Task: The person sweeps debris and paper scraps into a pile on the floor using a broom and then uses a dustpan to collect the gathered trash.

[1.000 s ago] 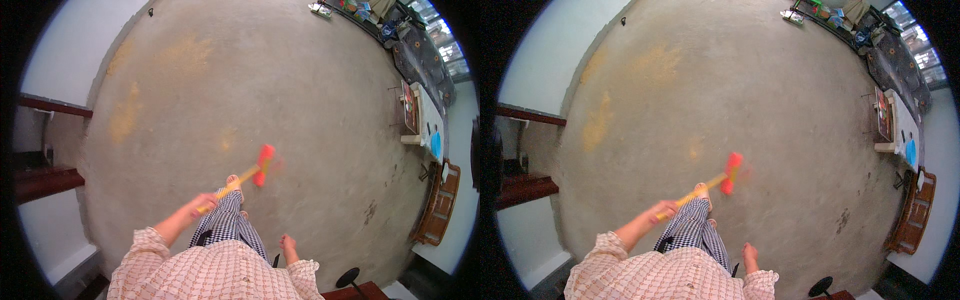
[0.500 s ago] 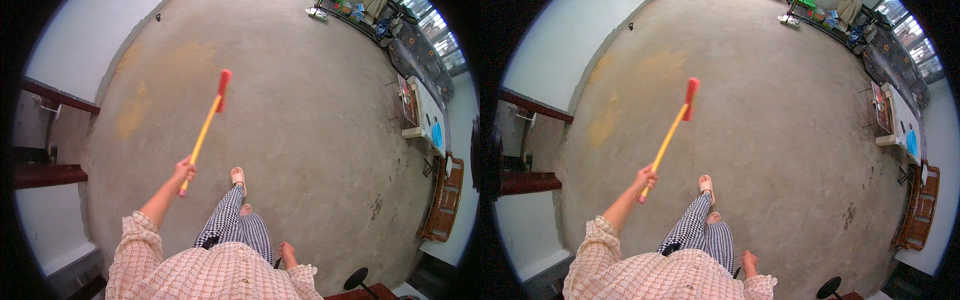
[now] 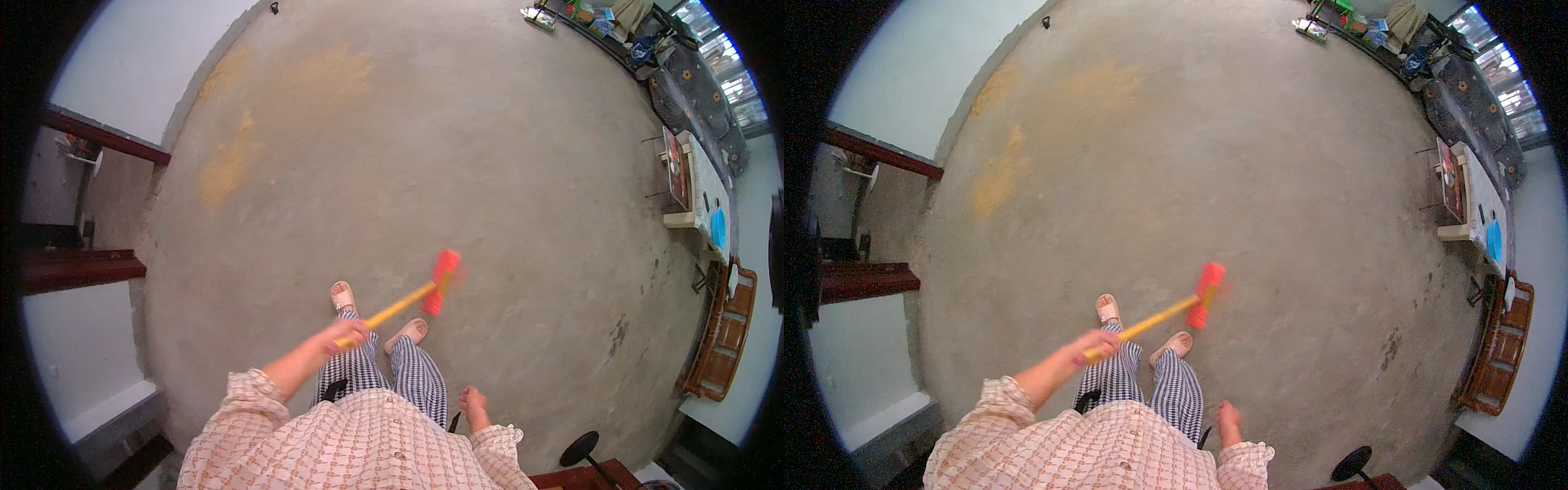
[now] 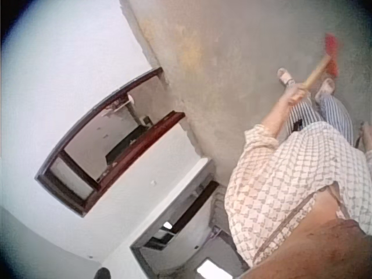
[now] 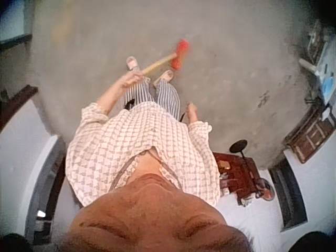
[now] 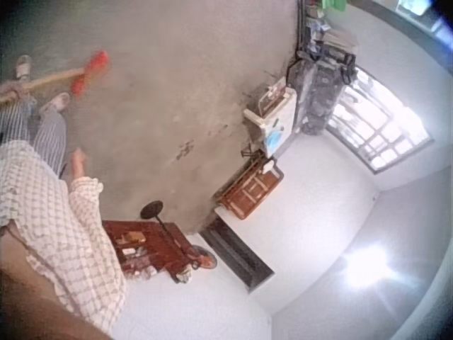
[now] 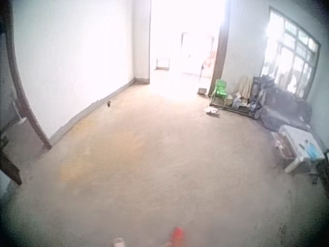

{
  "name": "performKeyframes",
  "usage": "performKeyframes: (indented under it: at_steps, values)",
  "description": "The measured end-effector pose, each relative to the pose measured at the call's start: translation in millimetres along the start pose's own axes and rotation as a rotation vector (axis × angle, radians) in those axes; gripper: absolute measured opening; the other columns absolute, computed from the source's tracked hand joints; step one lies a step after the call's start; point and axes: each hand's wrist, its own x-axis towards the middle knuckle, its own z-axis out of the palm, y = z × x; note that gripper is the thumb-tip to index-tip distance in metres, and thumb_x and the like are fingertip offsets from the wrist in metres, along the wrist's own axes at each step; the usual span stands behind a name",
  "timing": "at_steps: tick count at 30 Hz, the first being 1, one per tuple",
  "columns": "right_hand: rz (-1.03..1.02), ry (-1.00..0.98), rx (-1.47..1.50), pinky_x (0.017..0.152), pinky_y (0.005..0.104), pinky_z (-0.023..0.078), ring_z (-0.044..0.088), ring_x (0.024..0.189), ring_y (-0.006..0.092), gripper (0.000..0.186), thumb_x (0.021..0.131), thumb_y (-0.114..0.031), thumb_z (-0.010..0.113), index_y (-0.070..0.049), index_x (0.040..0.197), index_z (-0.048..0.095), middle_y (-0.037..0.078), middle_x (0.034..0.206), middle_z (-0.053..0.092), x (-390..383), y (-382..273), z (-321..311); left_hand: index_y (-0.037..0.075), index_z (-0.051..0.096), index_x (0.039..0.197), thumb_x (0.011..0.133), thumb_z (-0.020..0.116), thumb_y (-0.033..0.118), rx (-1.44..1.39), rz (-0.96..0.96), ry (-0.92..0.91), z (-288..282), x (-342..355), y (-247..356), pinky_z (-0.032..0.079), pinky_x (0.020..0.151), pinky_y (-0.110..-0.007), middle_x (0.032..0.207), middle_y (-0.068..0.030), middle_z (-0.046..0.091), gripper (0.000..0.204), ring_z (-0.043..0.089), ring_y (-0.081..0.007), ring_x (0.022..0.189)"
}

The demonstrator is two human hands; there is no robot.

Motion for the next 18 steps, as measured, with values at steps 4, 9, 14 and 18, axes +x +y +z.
performKeyframes:
  at_steps: [4, 9, 14, 18]
  values:
    - [0.072, 0.057, -0.021, 0.044, 0.027, 0.039, 0.051, 0.058, 0.0141, 0.02, 0.072, -0.024, 0.047, -0.005, 0.073, 0.053, 0.004, 0.07, 0.052, -9, 7, 36, 0.003, 0.043, 0.086, 0.072, 0.044, 0.002, 0.138, 0.292, 0.253, -50, -95, 137, 0.03, 0.029, -0.016, 0.055, -0.0008, 0.041, 0.014, 0.036, -0.0036, 0.037]
    - [0.094, 0.079, -0.014, 0.043, 0.0271, 0.039, 0.051, 0.058, 0.0141, 0.02, 0.071, -0.023, 0.048, -0.004, 0.071, 0.053, 0.005, 0.068, 0.052, -39, 10, 91, 0.007, 0.031, 0.116, 0.073, 0.043, 0.0, 0.715, 0.697, 0.682, -42, -115, 203, 0.031, 0.03, -0.018, 0.057, -0.0025, 0.043, 0.046, 0.037, -0.0059, 0.039]
    - [0.108, 0.045, 0.034, 0.043, 0.0261, 0.04, 0.052, 0.059, 0.0147, 0.021, 0.071, -0.022, 0.048, -0.003, 0.075, 0.054, 0.005, 0.071, 0.053, -64, 36, 136, 0.014, 0.026, 0.123, 0.073, 0.043, 0.0, 0.626, 0.757, 0.543, -47, -128, 197, 0.029, 0.031, -0.019, 0.054, -0.0007, 0.042, 0.055, 0.036, -0.0066, 0.038]
    - [0.133, 0.052, 0.095, 0.044, 0.0258, 0.041, 0.052, 0.059, 0.0149, 0.023, 0.071, -0.023, 0.048, -0.002, 0.077, 0.055, 0.005, 0.073, 0.054, -102, 20, 164, 0.018, 0.034, 0.119, 0.07, 0.045, -0.001, 0.532, 0.405, 0.311, -56, -126, 137, 0.028, 0.03, -0.018, 0.057, -0.0005, 0.042, 0.053, 0.035, -0.0054, 0.037]
